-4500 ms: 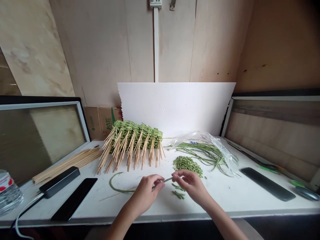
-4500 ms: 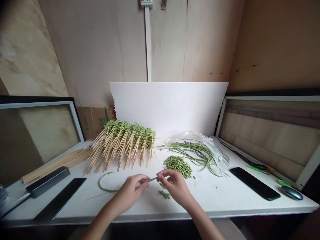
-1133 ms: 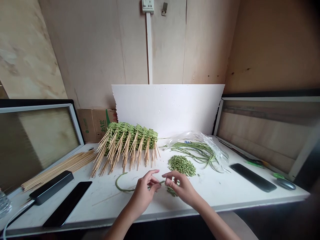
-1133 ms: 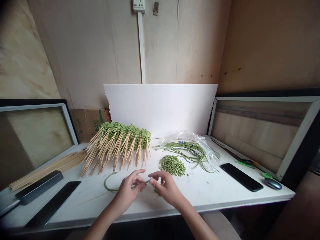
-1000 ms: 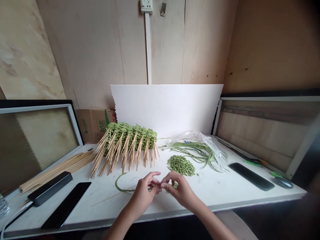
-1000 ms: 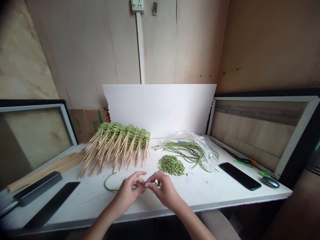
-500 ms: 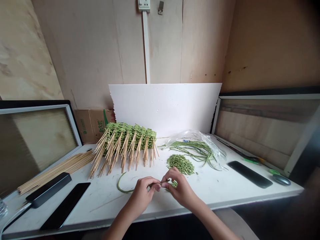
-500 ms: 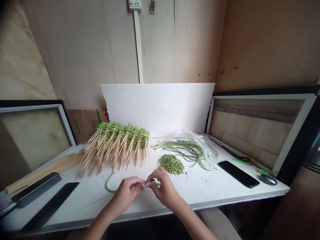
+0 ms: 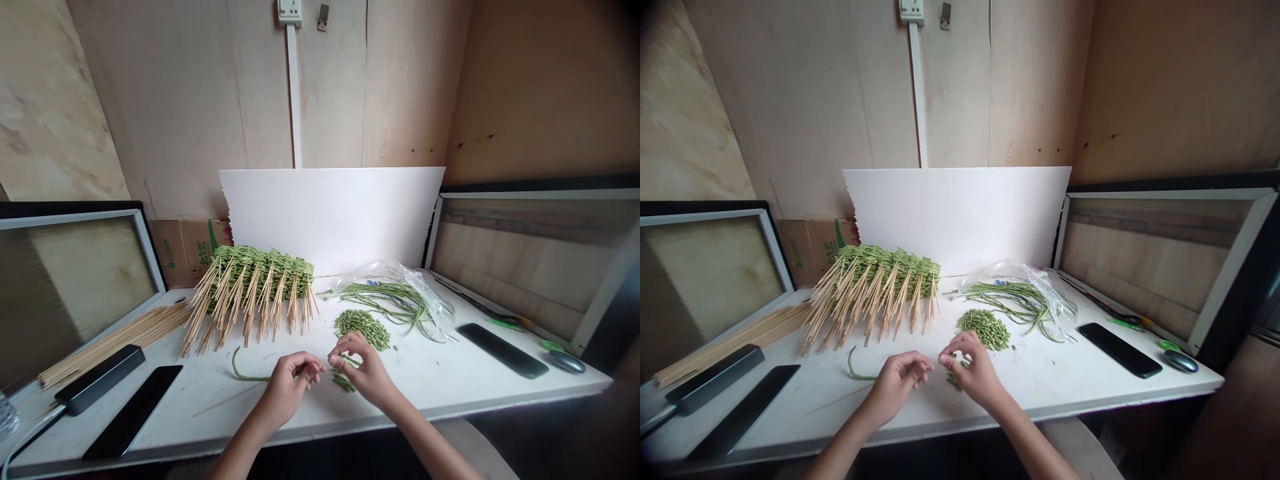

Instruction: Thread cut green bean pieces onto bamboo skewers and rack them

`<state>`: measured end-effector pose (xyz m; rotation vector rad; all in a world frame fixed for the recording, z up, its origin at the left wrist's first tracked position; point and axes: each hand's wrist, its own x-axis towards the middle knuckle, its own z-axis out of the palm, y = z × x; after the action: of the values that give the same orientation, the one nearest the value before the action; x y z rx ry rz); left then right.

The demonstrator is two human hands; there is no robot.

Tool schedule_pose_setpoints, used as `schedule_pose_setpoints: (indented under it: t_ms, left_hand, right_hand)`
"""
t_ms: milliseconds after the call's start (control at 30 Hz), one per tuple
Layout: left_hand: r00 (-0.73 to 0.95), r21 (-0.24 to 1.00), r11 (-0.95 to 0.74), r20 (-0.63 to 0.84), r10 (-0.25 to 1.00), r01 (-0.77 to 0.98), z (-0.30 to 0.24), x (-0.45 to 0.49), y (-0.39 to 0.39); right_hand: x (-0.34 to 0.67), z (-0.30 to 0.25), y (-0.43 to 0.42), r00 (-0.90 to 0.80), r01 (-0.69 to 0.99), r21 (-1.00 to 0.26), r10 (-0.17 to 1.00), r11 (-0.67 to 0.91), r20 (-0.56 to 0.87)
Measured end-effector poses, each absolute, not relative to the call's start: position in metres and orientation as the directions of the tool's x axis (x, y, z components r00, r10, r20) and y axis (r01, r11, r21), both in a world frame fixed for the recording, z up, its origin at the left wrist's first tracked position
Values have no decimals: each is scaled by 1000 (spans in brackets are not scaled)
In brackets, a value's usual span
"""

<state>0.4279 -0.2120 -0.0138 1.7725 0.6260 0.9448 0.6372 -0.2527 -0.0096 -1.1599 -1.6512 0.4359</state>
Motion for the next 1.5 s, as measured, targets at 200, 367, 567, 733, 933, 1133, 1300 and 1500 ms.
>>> schedule_pose_setpoints:
  t_ms: [200, 367, 567, 733, 933, 1133, 1300, 1500]
  left_hand:
    - [560, 882, -471, 385, 734, 9, -16, 425, -206]
    - [507, 905, -424, 354, 786, 26, -24, 428, -206]
    - [466, 926, -376, 313, 827, 45, -27, 434, -208]
    - [468, 869, -480, 376, 800, 122, -21, 432, -210]
    - [432, 734, -634, 503, 749, 243, -20, 425, -206]
    - [427, 686, -698, 579, 694, 204, -17, 429, -213]
    - [506, 718, -689, 560, 656, 98, -11, 431, -221]
    - [560, 795, -606, 495, 664, 16, -8, 428, -220]
  right_hand:
    - [666, -32, -237, 16, 770, -586, 910, 253, 413]
    - [663, -31, -238, -5, 731, -623, 916, 277, 401]
    - [639, -2, -256, -123, 442, -816, 926, 373, 357]
    - [630, 0, -258, -83, 444, -796, 904, 411, 420]
    - [636, -2, -255, -46, 478, -758, 875, 444, 483]
    - [625, -2, -263, -106, 514, -662, 806, 545, 582]
    - [618, -9, -264, -81, 399, -722, 806, 566, 587]
    - [618, -17, -259, -172, 82, -857, 854, 509, 491]
